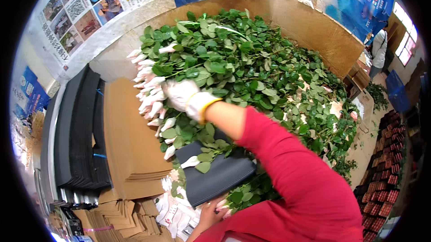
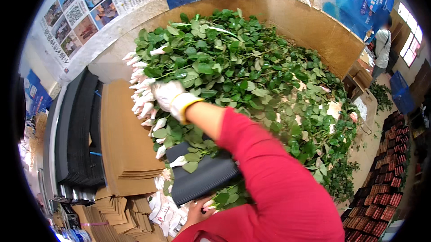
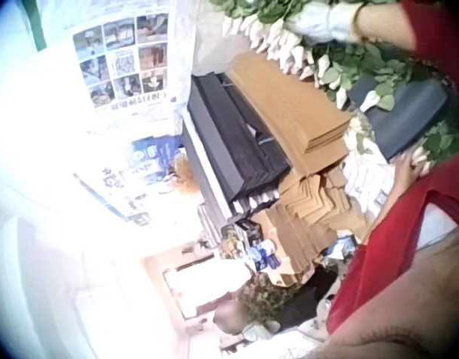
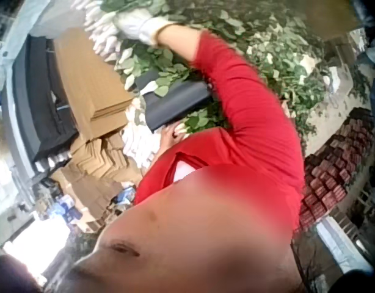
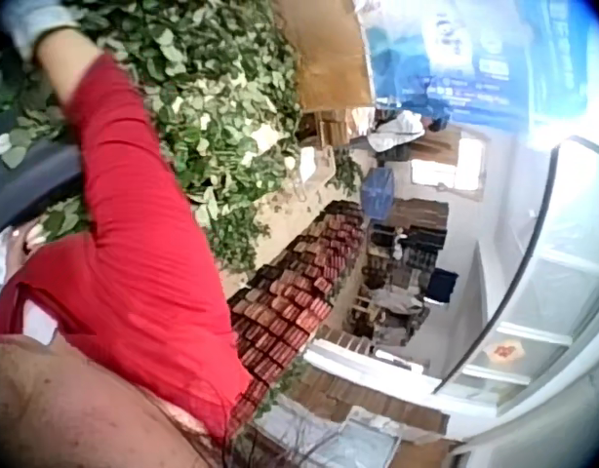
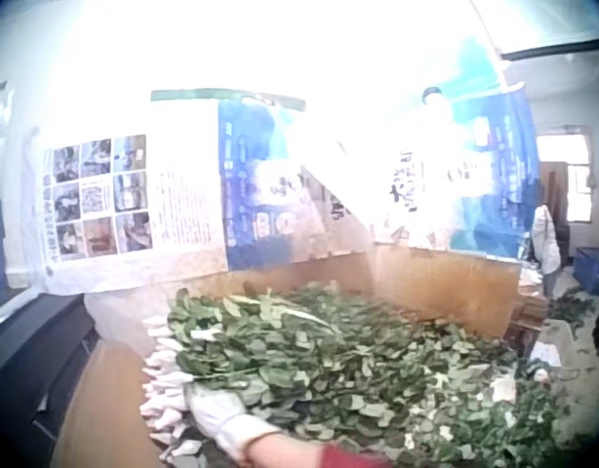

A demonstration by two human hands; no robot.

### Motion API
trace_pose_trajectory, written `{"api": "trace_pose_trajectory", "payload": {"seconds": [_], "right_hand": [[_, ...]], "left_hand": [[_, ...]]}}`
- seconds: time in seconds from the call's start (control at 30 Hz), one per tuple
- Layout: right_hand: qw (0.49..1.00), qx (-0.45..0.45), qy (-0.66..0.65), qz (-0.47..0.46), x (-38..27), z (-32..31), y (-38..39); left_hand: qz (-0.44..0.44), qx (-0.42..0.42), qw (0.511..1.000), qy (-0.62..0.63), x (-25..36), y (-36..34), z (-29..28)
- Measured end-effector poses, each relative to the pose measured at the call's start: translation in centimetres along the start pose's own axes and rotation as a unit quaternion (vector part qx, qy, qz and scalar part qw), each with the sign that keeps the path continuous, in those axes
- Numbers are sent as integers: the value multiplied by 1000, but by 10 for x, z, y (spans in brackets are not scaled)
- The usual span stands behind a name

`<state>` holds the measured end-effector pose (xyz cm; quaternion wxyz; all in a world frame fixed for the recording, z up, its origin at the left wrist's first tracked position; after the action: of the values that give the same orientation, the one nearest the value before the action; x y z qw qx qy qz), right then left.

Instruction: The person arranges pink roses and green leaves into a black plastic tray. They place the flowers into the tray slots, adjust the leaves, and then close the tray with a lid. The person repeats this process with multiple trays.

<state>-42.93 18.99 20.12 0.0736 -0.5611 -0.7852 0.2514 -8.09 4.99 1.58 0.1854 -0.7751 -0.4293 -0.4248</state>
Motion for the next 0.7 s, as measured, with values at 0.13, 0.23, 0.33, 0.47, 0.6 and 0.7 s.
{"api": "trace_pose_trajectory", "payload": {"seconds": [0.13,0.23,0.33,0.47,0.6,0.7], "right_hand": [[985,-169,-11,31,-19,-7,6],[993,-113,-29,22,-31,-141,1],[989,-7,-143,38,95,-265,-5],[894,317,-314,46,136,-499,69],[993,36,-94,-68,11,-409,144],[958,-202,-57,-196,-75,-272,221]], "left_hand": [[13,24,999,-18,8,-1,-7],[49,92,995,-1,3,12,-10],[59,80,994,-47,14,8,-12],[21,21,1000,-6,1,-4,-1],[-11,89,996,9,13,2,-15],[15,56,998,16,10,6,-12]]}}
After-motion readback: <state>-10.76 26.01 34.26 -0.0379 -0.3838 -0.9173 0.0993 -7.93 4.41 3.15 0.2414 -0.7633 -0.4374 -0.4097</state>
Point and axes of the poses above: each hand's wrist, its own y-axis away from the middle knuckle, its own z-axis out of the palm, x = y × z, the point moved 8 cm from there along -y, towards the middle knuckle, and after that the axes turned 1 degree about -x, right-handed, at the moved point
